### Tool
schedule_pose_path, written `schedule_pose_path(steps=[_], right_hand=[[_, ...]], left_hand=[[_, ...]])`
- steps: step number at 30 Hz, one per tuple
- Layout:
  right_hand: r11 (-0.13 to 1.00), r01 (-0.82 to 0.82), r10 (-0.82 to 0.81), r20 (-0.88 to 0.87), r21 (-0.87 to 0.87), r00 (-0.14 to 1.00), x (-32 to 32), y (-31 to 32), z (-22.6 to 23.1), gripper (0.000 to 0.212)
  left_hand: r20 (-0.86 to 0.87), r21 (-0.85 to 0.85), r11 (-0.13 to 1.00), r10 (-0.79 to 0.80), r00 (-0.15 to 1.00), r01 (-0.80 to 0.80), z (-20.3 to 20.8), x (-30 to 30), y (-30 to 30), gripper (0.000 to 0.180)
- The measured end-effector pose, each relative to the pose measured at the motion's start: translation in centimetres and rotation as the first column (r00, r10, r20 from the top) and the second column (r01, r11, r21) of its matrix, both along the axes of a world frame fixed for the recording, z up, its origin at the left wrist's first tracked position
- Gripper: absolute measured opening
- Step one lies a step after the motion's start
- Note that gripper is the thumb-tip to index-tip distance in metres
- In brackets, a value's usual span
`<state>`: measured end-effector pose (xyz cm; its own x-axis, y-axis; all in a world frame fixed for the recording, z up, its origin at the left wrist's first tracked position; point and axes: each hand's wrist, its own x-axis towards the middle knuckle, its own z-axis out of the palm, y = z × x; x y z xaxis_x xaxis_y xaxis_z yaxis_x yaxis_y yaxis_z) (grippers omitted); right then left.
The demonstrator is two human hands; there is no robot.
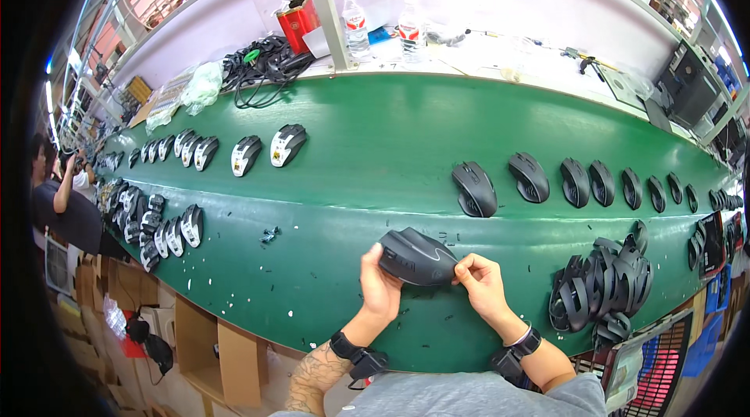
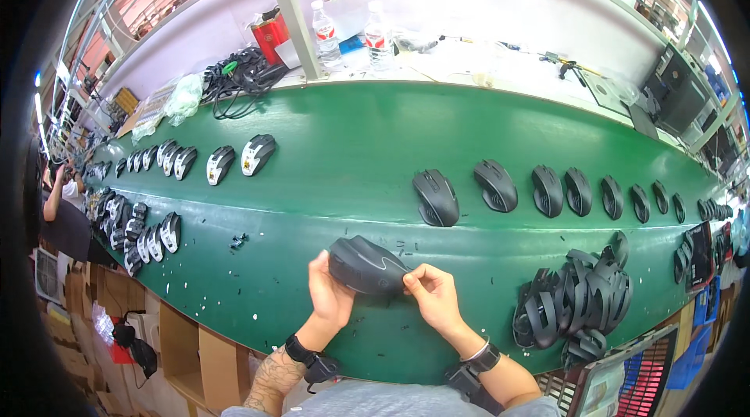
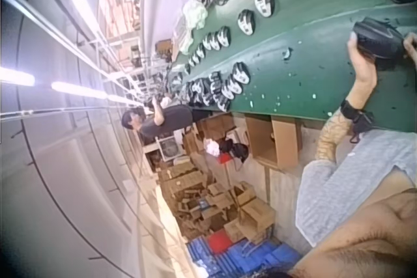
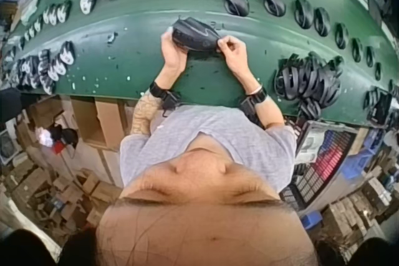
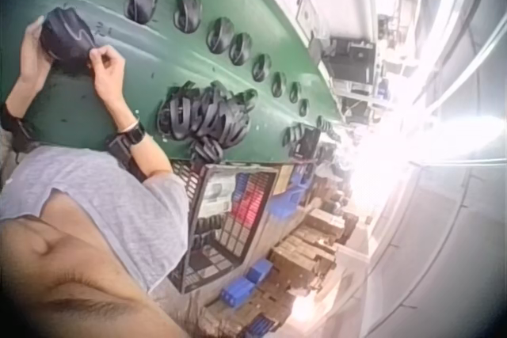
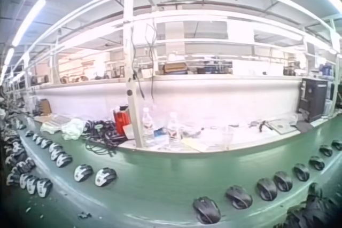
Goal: The person repeatedly picks up a computer mouse and a black plastic shell from a green workbench. They align and snap the shell onto the mouse body, then place the assembled unit back on the table. The process is repeated for multiple units in a continuous assembly loop.
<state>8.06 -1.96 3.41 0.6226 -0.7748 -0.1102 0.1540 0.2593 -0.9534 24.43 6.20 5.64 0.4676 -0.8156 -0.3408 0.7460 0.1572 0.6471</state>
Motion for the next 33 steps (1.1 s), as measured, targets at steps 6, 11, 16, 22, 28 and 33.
schedule_pose_path(steps=[6, 11, 16, 22, 28, 33], right_hand=[[0.996, -0.082, 0.081, 0.05, 0.027, 0.995, 0.4, 0.2, 1.6, 0.046], [0.988, -0.088, 0.088, -0.01, -0.124, 0.996, 0.4, 0.1, 2.1, 0.07], [0.994, -0.093, 0.088, -0.089, -0.054, 0.992, 0.1, -0.5, 2.2, 0.066], [0.989, -0.043, 0.046, -0.019, 0.143, 0.999, -0.2, -1.3, 1.9, 0.058], [0.966, -0.042, 0.024, 0.075, 0.256, 0.997, -0.4, -1.4, 1.2, 0.052], [0.949, -0.034, 0.009, 0.079, 0.313, 0.997, -0.5, -1.4, 1.3, 0.049]], left_hand=[[0.075, 0.132, 0.99, -0.058, 0.996, 0.047, 0.6, 0.5, -0.1, 0.037], [-0.118, 0.148, 0.986, 0.1, 0.988, -0.082, 0.0, -0.6, -0.3, 0.033], [-0.16, 0.179, 0.983, 0.073, 0.984, -0.043, -0.8, -0.6, -0.5, 0.041], [-0.117, 0.103, 0.981, -0.151, 0.982, 0.163, 0.3, -0.4, 0.1, 0.065], [0.303, 0.237, 0.875, -0.479, 0.824, 0.422, -0.1, -1.8, 0.4, 0.056], [0.416, 0.215, 0.882, -0.471, 0.778, 0.419, -0.3, -2.9, 0.1, 0.036]])
